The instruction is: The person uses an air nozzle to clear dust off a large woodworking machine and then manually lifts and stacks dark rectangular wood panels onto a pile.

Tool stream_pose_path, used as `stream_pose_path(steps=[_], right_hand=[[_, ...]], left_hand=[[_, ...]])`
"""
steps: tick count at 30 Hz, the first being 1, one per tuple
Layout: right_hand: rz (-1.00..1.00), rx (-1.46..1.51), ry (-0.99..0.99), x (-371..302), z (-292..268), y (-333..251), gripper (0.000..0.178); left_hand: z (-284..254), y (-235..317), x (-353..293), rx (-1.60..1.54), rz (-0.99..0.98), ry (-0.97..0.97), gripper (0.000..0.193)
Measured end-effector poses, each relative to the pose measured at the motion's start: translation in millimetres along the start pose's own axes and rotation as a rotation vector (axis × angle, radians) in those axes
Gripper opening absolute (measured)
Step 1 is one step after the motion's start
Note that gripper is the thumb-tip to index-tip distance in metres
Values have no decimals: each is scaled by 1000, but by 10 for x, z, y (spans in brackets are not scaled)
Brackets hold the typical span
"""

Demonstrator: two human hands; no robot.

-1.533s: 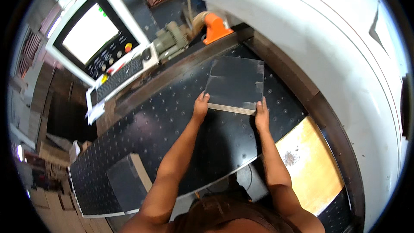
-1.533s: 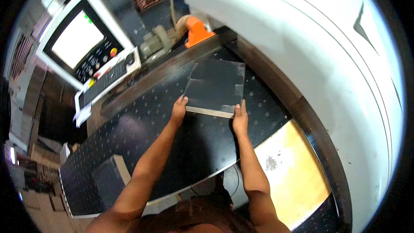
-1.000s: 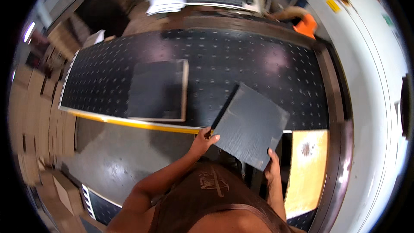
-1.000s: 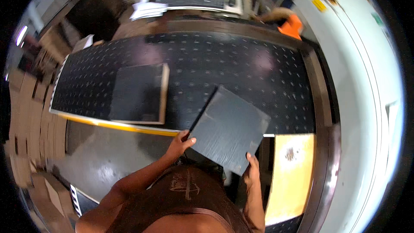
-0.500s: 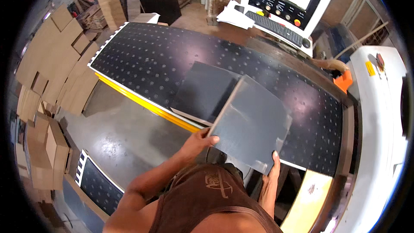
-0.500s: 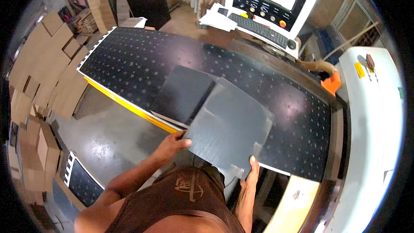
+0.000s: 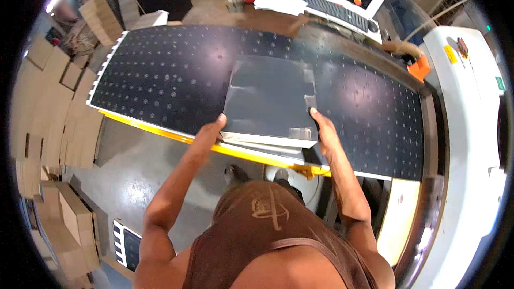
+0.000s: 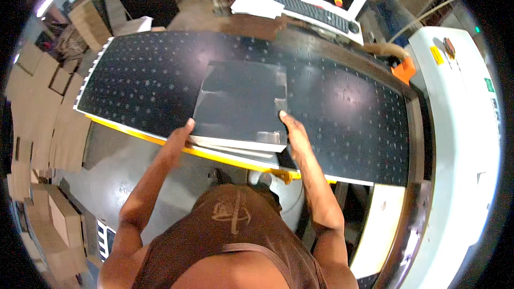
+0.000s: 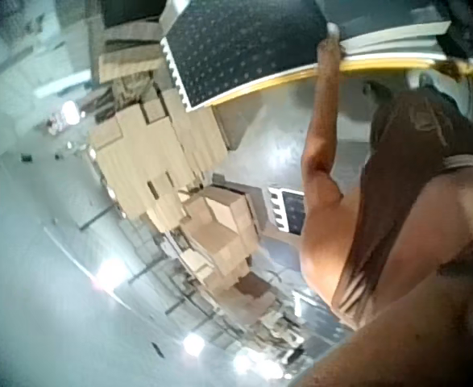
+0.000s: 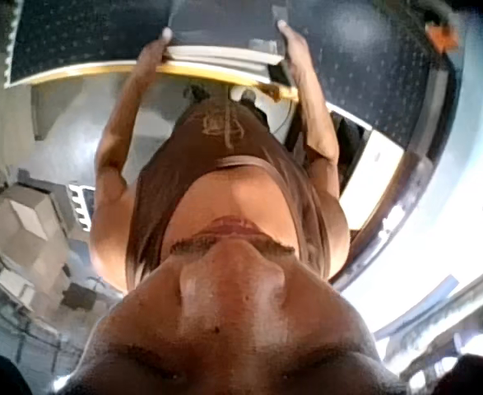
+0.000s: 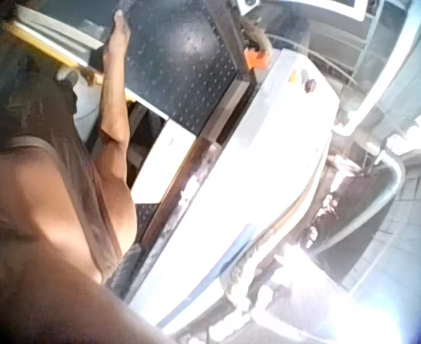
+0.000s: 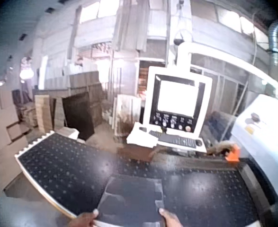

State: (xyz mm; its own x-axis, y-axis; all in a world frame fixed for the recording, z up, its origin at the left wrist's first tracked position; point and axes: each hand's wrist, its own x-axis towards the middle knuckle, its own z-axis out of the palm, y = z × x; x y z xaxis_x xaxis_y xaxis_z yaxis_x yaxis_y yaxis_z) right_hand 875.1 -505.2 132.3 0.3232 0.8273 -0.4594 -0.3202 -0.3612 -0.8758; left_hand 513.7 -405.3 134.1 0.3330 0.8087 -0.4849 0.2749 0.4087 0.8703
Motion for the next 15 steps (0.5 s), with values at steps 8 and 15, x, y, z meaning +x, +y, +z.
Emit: stream_pose_path(steps=[8,15], right_hand=[[-6,401,-21,-7,98,672,79],[62,331,14,-356,376,875,94]], left_hand=[[27,-455,949,-321,56,-247,96],[17,-150,568,-451,-156,-198,92]])
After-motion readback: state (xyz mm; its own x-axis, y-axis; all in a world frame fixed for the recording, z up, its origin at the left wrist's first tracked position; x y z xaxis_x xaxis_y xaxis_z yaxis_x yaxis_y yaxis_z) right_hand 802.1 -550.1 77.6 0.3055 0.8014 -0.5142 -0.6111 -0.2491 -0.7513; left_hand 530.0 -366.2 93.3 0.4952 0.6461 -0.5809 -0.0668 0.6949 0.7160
